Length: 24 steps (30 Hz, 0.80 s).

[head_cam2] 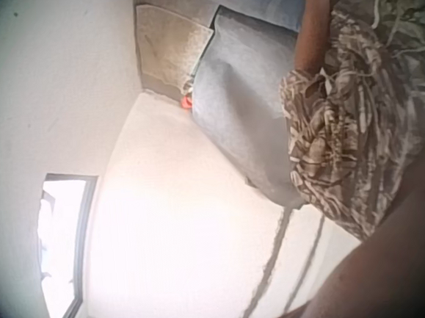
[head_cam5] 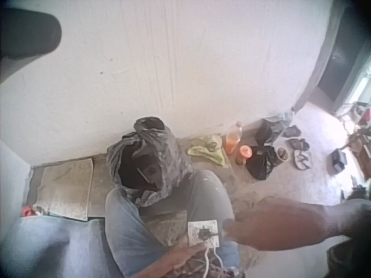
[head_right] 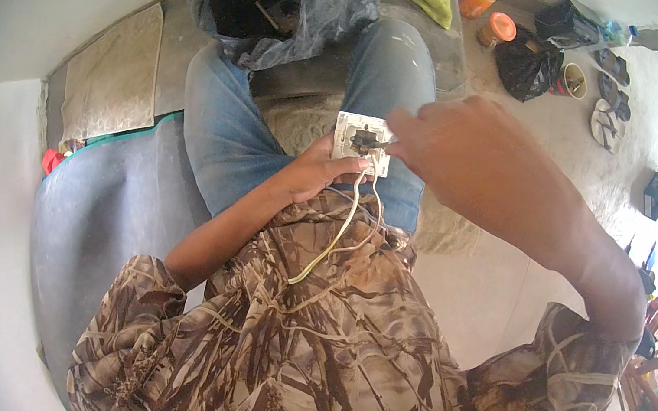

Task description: The person manipulates an electrical socket and wires, using a screwdriver to tighten screws on the back of the socket plate and then stripping insulation from a wire using pliers.

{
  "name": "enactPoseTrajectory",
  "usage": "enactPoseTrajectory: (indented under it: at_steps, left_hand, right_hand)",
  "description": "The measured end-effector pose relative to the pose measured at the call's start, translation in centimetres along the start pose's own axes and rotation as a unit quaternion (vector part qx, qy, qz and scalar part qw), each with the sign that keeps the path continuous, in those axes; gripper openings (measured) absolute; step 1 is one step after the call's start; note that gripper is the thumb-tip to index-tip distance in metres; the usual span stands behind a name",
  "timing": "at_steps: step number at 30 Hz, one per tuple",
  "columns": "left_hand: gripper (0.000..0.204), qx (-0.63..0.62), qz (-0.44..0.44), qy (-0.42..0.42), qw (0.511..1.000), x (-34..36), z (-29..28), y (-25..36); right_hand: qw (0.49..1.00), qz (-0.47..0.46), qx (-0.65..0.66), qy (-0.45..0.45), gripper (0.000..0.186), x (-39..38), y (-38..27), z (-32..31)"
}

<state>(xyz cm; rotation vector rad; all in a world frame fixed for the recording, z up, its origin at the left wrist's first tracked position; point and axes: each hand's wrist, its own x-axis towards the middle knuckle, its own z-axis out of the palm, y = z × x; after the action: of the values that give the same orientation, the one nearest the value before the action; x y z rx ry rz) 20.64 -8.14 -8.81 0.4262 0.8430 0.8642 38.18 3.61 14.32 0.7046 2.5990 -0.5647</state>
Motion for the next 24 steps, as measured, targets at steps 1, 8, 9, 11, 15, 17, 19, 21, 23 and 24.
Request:
enactPoseTrajectory:
  at_steps: [1,8,9,11,15,17,19,21,23,24]
  left_hand:
    - [0.048,0.002,0.005,-0.003,1.000,-0.1,0.1,0.1]
    - [0.049,0.013,0.004,-0.006,1.000,0.1,-0.1,-0.2]
    - [0.050,0.022,0.002,-0.008,1.000,0.2,-0.3,-0.2]
    - [0.052,0.028,0.001,-0.010,1.000,0.1,-0.4,-0.2]
    - [0.052,0.008,0.006,-0.018,1.000,0.1,-0.1,0.1]
    - [0.050,-0.004,-0.002,-0.018,1.000,0.2,-0.1,-0.1]
    - [0.048,-0.012,-0.015,-0.008,1.000,0.4,-0.9,-0.7]
    - [0.048,-0.010,0.002,0.013,1.000,0.4,-1.0,-1.1]
    - [0.047,0.002,0.001,-0.001,1.000,0.5,-0.7,-0.9]
    - [0.046,-0.019,-0.005,-0.013,1.000,0.6,-0.8,-1.1]
  right_hand:
    - [0.998,-0.049,-0.011,0.030,0.016,0.0,0.1,0.0]
    - [0.978,-0.174,0.021,0.109,0.018,1.2,1.0,-0.3]
    - [0.982,-0.149,0.049,0.105,0.022,1.3,1.0,-0.5]
    - [0.999,-0.030,-0.016,0.023,0.022,1.5,0.3,-1.1]
    - [0.971,-0.186,-0.053,0.140,0.018,1.0,0.9,0.2]
    - [0.972,-0.191,-0.003,0.136,0.017,1.2,1.0,0.3]
    - [0.984,-0.126,0.015,0.124,0.018,1.2,0.9,0.0]
    - [0.994,-0.043,-0.001,0.104,0.022,1.1,0.1,-0.4]
    - [0.997,-0.046,-0.015,0.067,0.026,0.6,0.3,-0.5]
    - [0.996,-0.071,-0.025,0.042,0.027,0.5,0.5,-0.7]
